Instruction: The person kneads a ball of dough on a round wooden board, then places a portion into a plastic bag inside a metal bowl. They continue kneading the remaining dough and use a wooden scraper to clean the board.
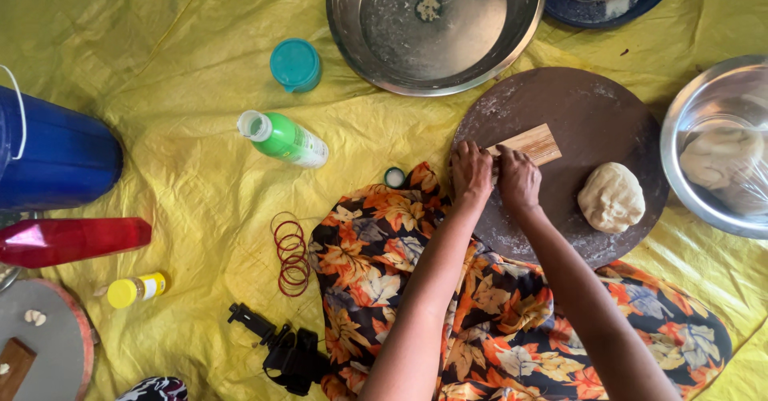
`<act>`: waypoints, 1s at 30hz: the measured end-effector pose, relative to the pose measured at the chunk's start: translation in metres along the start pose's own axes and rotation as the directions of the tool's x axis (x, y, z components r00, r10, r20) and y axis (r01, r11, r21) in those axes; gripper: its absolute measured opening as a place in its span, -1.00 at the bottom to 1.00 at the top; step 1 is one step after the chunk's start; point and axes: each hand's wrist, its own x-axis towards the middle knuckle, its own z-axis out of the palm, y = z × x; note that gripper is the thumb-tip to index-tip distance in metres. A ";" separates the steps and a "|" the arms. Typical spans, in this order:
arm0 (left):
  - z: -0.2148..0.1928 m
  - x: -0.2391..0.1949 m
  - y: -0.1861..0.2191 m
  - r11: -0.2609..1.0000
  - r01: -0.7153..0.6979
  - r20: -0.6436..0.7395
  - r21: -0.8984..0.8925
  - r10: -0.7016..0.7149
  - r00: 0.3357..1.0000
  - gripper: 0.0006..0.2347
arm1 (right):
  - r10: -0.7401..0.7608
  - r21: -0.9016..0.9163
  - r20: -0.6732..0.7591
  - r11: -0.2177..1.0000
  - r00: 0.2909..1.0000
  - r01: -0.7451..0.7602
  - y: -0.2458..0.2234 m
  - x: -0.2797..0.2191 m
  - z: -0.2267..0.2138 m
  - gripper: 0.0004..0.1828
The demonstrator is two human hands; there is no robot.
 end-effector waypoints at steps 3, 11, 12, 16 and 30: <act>0.002 -0.002 0.001 0.999 -0.003 0.039 0.048 0.001 0.999 -0.70 | 0.110 -0.037 0.045 0.993 0.993 -0.109 0.004 0.010 -0.008 -0.86; -0.006 -0.005 0.000 0.999 -0.021 0.044 0.032 0.019 0.999 -0.76 | 0.148 -0.028 0.001 0.989 0.989 -0.148 -0.006 0.016 -0.020 -0.82; -0.007 -0.004 0.000 1.000 -0.009 0.013 0.001 0.009 1.000 -0.74 | 0.065 -0.020 -0.010 0.998 0.998 -0.065 -0.009 0.009 -0.018 -0.80; -0.008 -0.004 0.000 1.000 0.002 0.016 0.006 -0.002 1.000 -0.71 | -0.195 -0.011 0.006 0.981 0.981 0.195 -0.009 -0.008 -0.015 -0.73; -0.021 -0.010 0.012 1.000 0.014 0.010 0.013 -0.015 1.000 -0.76 | 0.155 -0.086 0.130 0.986 0.979 -0.144 0.033 0.005 -0.006 -0.86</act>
